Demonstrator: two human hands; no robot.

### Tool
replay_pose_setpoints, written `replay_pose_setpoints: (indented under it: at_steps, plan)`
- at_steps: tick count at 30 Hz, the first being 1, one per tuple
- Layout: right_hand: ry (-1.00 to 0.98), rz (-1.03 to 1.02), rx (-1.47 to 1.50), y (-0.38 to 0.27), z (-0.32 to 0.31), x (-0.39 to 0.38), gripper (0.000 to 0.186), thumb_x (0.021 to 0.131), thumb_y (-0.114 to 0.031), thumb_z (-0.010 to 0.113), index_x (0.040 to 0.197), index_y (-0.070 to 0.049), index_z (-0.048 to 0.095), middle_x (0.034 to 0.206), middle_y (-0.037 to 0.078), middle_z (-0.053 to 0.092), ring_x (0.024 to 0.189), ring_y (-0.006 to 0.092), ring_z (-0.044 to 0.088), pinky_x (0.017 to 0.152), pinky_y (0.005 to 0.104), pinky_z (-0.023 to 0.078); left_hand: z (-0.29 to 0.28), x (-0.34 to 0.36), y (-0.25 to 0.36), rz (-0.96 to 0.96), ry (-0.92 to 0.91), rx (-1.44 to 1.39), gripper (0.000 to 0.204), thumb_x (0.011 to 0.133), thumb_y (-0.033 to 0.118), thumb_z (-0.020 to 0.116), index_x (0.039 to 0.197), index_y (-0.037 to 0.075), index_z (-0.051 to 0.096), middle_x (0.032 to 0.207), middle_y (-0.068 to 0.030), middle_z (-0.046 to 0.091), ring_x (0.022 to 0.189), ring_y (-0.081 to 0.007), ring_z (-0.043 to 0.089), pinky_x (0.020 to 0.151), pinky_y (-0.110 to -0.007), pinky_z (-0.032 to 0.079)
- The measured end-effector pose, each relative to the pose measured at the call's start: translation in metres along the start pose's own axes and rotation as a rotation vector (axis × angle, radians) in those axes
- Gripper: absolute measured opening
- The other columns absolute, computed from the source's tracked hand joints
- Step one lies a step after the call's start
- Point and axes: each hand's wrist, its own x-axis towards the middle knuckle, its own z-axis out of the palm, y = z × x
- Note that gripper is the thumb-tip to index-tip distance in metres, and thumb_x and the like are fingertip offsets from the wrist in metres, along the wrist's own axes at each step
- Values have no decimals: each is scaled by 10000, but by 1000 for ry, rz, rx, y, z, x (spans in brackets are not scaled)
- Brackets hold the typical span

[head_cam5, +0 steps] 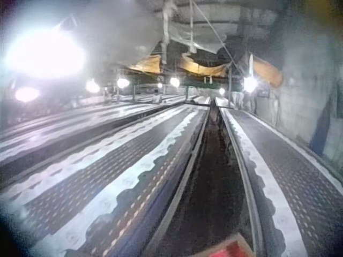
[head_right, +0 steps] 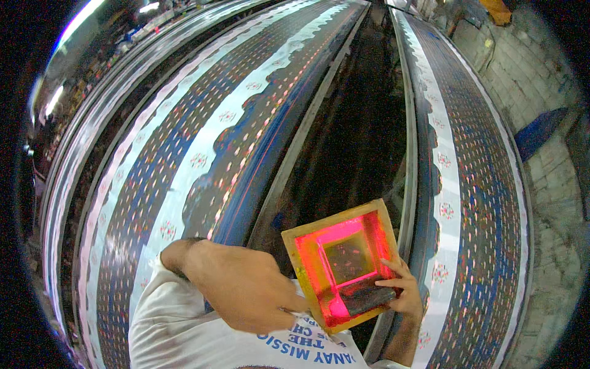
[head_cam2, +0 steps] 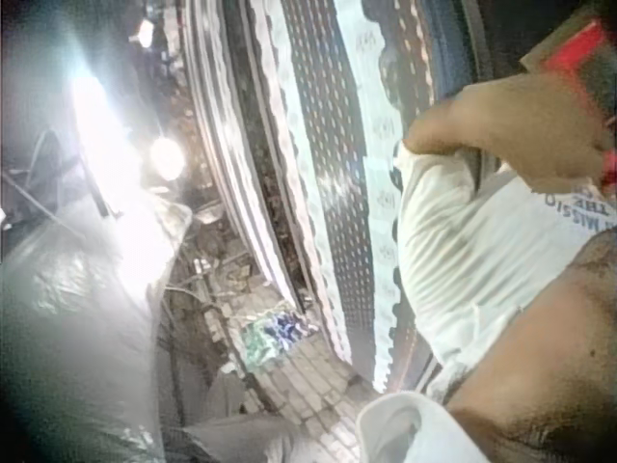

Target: The person uses a wooden frame with a red screen to apply ink onto a long roll of patterned fabric. They repeatedly press the frame onto the fabric and move it along the roll to transfer the design.

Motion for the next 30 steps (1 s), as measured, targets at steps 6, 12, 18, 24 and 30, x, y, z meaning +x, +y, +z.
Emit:
replay_pose_setpoints:
  at_steps: [6, 12, 18, 24, 30]
  plan:
    - [29, -26, -2, 113, -69, 152, 664, 507, 20, 887, 1133, -198, 916, 1585, 161, 674, 1553, 485, 507, 1299, 612, 350, -29, -24, -192, -411, -374, -323, 423, 1103, 344, 598, 922, -1, 762, 1054, -226, 764, 899, -425, 751, 751, -529, 571]
    - [-65, -135, -15, 197, -168, 345, 639, 525, -44, 943, 1137, -225, 917, 1586, 149, 673, 1537, 474, 528, 1300, 608, 349, -24, -30, -363, -802, -282, -440, 476, 1208, 380, 436, 1226, -7, 713, 1203, -240, 702, 1091, -441, 705, 922, -543, 572]
    - [-233, -214, -15, 264, -231, 516, 566, 631, -99, 1006, 1171, -236, 906, 1593, 121, 668, 1567, 430, 505, 1303, 577, 359, -59, -13, -499, -892, 96, -404, 548, 1195, 362, 456, 1573, -12, 584, 1438, -281, 670, 1298, -425, 654, 1112, -505, 512]
    - [-259, -163, 37, 354, -288, 637, 591, 606, -225, 1042, 1181, -218, 904, 1614, 139, 649, 1563, 447, 500, 1295, 583, 373, -103, -1, -661, -1012, -11, -556, 505, 1176, 388, 536, 1381, -37, 717, 1354, -287, 719, 1238, -443, 682, 1054, -522, 538]
    - [-158, -91, -105, 437, -357, 776, 658, 541, -319, 1078, 1166, -202, 906, 1600, 136, 661, 1559, 445, 500, 1297, 587, 379, -187, 13, -862, -690, 278, -566, 354, 1095, 264, 667, 1232, -43, 780, 1230, -254, 760, 1191, -426, 709, 1012, -496, 561]
